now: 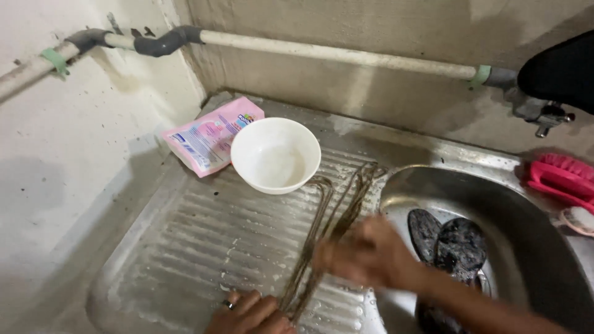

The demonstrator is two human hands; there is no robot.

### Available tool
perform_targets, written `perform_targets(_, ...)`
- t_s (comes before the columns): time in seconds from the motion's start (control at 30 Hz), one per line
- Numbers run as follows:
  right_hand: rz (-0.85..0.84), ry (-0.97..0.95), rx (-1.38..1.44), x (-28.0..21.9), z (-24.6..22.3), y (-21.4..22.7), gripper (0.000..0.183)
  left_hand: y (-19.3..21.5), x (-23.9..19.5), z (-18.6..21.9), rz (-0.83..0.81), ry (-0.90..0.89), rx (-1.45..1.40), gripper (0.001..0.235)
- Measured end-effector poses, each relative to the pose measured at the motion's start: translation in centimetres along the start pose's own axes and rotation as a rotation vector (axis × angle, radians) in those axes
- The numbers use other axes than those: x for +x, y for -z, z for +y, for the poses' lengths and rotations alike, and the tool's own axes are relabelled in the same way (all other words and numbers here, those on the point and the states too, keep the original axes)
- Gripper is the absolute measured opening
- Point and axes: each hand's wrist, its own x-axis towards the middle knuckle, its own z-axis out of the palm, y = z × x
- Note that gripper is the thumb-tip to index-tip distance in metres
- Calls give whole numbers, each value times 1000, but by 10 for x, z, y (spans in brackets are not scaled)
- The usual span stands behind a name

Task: Cleaning a pair of shoelaces in a sink using soap and water, followed by rinsing.

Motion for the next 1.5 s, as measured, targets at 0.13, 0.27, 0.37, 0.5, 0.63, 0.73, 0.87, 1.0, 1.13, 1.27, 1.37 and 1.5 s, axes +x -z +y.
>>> perform_targets(0.13, 118, -104, -710, -5, 161, 67, 40, -14, -16, -9, -102, 13, -120, 27)
perform_targets(0.27, 200, -130, -366, 13, 55, 32, 44, -13, -10, -16, -29, -45, -8, 32)
perform_targets(0.37, 44, 48, -96, 5, -32, -4, 37, -7, -13, -18, -139, -167, -75, 14)
perform_targets(0.5, 96, 234, -302, 19, 6, -22, 52, 15, 1, -18, -294, -302, -170, 11)
perform_targets(0.63, 130, 5, -694, 24, 77, 28, 40, 10, 1, -9, -267, -159, -199, 31)
perform_targets(0.73, 290, -81, -818, 21, 64, 19, 46, 8, 9, -10, -87, -169, -60, 45)
perform_targets(0.87, 71, 180, -466, 22, -14, -12, 34, 15, 10, -3, -125, -179, -45, 30)
perform_targets(1.0, 135, 230, -540, 48, 50, 0, 23, 15, 10, -6, -196, -173, -87, 44)
perform_targets(1.13, 149, -145, -822, 38, 109, 22, 40, 18, 6, -1, -229, -57, -207, 19)
perform_targets(1.27, 56, 183, -572, 26, -21, -14, 45, 12, 9, -4, -142, -60, -83, 22)
perform_targets(1.37, 36, 314, -374, 5, -10, -33, 45, 12, 16, -6, -98, -103, -56, 30)
perform_targets(1.5, 101, -352, -453, 44, 85, 31, 45, 20, 10, 1, -175, -31, -195, 17)
